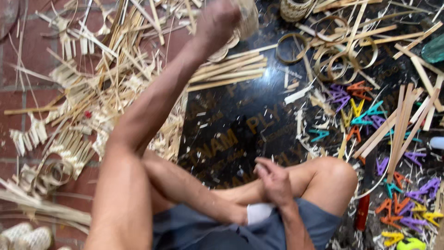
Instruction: The person sits on the workshop floor assembling woven bamboo baskets. They fit a round wooden base into a woven bamboo cylinder, squeeze glue from a plastic bottle around the rim, trim bamboo strips with pliers and a knife, and press a bamboo rim ring onto the basket edge.
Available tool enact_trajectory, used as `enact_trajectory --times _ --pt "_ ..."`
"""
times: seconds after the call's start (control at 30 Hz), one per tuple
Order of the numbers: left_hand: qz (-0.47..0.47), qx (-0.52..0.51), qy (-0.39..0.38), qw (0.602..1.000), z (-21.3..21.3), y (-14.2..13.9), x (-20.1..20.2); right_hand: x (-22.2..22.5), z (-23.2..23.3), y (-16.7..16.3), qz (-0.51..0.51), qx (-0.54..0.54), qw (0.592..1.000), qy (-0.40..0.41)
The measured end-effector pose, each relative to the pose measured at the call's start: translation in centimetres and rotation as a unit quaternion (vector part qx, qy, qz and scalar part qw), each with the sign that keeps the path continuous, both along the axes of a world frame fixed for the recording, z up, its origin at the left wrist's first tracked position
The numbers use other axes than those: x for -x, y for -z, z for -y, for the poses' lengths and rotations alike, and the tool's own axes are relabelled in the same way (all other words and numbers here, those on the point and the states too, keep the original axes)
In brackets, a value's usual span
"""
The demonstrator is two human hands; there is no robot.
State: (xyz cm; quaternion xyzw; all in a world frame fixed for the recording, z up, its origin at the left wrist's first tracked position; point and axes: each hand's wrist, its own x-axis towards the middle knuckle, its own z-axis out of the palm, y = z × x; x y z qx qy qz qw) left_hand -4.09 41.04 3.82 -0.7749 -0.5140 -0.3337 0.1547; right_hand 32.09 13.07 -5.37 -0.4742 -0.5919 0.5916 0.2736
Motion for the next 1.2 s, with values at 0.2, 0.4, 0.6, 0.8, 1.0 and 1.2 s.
enact_trajectory --times 0.2,0.4,0.6,0.8,1.0,1.2 --pt "-0.043 0.141 0.077 0.986 27.8 5.0 -8.7 1.0 0.2 0.9 -0.072 0.012 0.992 0.098" --pt "0.170 0.202 -0.009 0.964 39.6 6.4 -13.7 2.8 2.7 1.8 -0.024 -0.106 0.994 -0.001" --pt "0.527 0.407 -0.124 0.736 37.5 7.8 -6.9 3.2 3.1 2.0 -0.012 0.092 0.995 0.042" --pt "0.604 0.561 -0.045 0.565 36.4 11.5 -7.3 4.4 3.1 2.9 -0.032 0.155 0.987 0.000" --pt "0.650 0.473 -0.067 0.591 37.4 11.8 -8.0 4.5 4.0 2.4 -0.089 0.143 0.985 0.044" --pt "0.632 0.445 -0.063 0.632 38.1 11.0 -8.6 5.1 4.2 2.1 -0.070 0.067 0.993 0.068"
